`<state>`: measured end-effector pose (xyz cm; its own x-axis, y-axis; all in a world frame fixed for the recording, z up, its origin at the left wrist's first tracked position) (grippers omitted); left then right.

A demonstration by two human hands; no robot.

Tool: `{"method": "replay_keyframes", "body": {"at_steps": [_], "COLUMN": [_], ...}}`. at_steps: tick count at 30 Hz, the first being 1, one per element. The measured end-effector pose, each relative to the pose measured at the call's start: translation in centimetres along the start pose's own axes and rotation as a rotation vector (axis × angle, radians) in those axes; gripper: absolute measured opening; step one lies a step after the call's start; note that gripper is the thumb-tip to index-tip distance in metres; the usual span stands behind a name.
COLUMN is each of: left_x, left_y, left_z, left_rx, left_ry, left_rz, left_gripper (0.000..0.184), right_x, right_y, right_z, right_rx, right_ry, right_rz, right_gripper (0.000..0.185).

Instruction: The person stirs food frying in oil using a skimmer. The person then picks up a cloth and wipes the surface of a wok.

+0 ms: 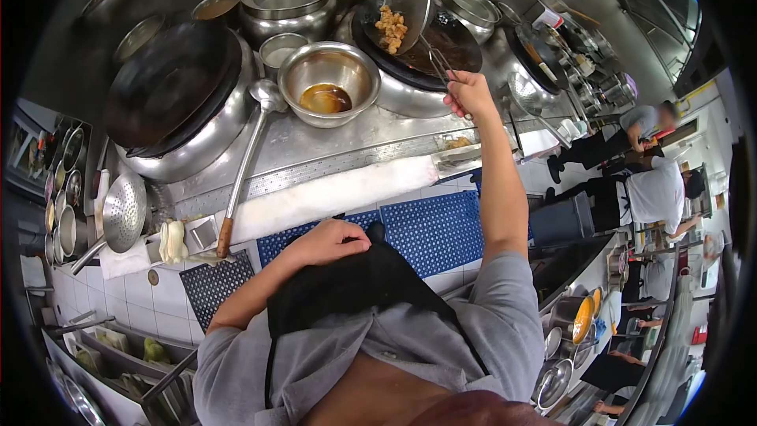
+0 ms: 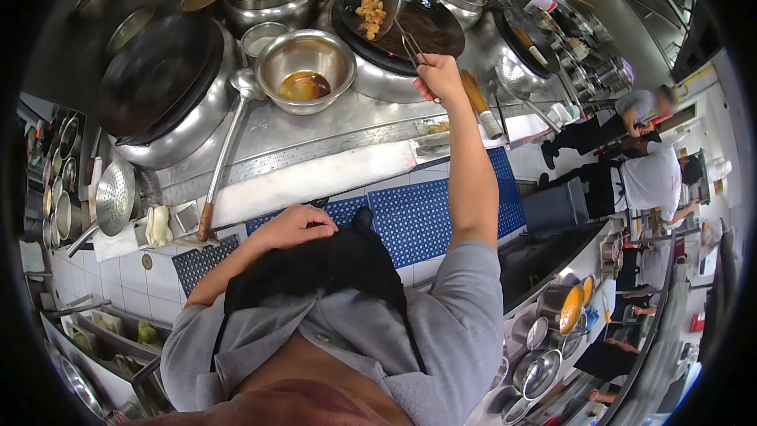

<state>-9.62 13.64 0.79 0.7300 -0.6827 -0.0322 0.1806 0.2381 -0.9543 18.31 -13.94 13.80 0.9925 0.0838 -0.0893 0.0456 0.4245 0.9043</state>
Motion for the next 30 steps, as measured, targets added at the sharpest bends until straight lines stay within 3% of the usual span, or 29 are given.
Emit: {"method": "replay_keyframes", "body": {"at_steps": [7,12,14,17,24,30], "left_x": [-1.2,-1.7,-1.7,-1.6,-1.2,-0.9], "left_y": [-0.3,-0.3,-0.3,-0.2,-0.2,0.2], "left_z": [0.2,0.5,0.6,0.7,0.8,1.1], "left_rx": [0.038,0.032,0.024,0.023,0.009,0.006], "left_ry": [-0.036,-0.041,-0.040,-0.029,-0.005,0.007], "left_rz": [-0.001,0.023,0.019,0.009,0.008,-0.014], "left_gripper": [0.029,0.030,0.030,0.031,0.030,0.031], "right_x": [1.1,3.9,4.1,1.5,3.5,-3.0], "right_y": [1.8,0.6,0.8,5.0,0.3,-1.1], "right_z": [-2.2,-1.9,-1.7,-2.0,-1.4,1.9], "right_rx": [-0.460,-0.685,-0.636,-0.445,-0.142,-0.082], "right_ry": [-0.128,-0.246,-0.294,-0.267,-0.047,-0.028], "right_rz": [0.065,0.256,0.275,0.135,-0.003,-0.056], "right_gripper": [0.027,0.031,0.032,0.039,0.038,0.035]}}
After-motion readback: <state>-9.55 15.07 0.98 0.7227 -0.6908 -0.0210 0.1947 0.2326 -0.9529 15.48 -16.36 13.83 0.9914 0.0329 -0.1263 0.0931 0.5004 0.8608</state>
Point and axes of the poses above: each hand's wrist, its own x-axis towards the middle knuckle, its own z-axis out of the back of the hand, y = z × x, the point moved 3 cm from there along x, towards the middle knuckle, and after that the axes turned 2 degrees about z, right-handed, at the moved point
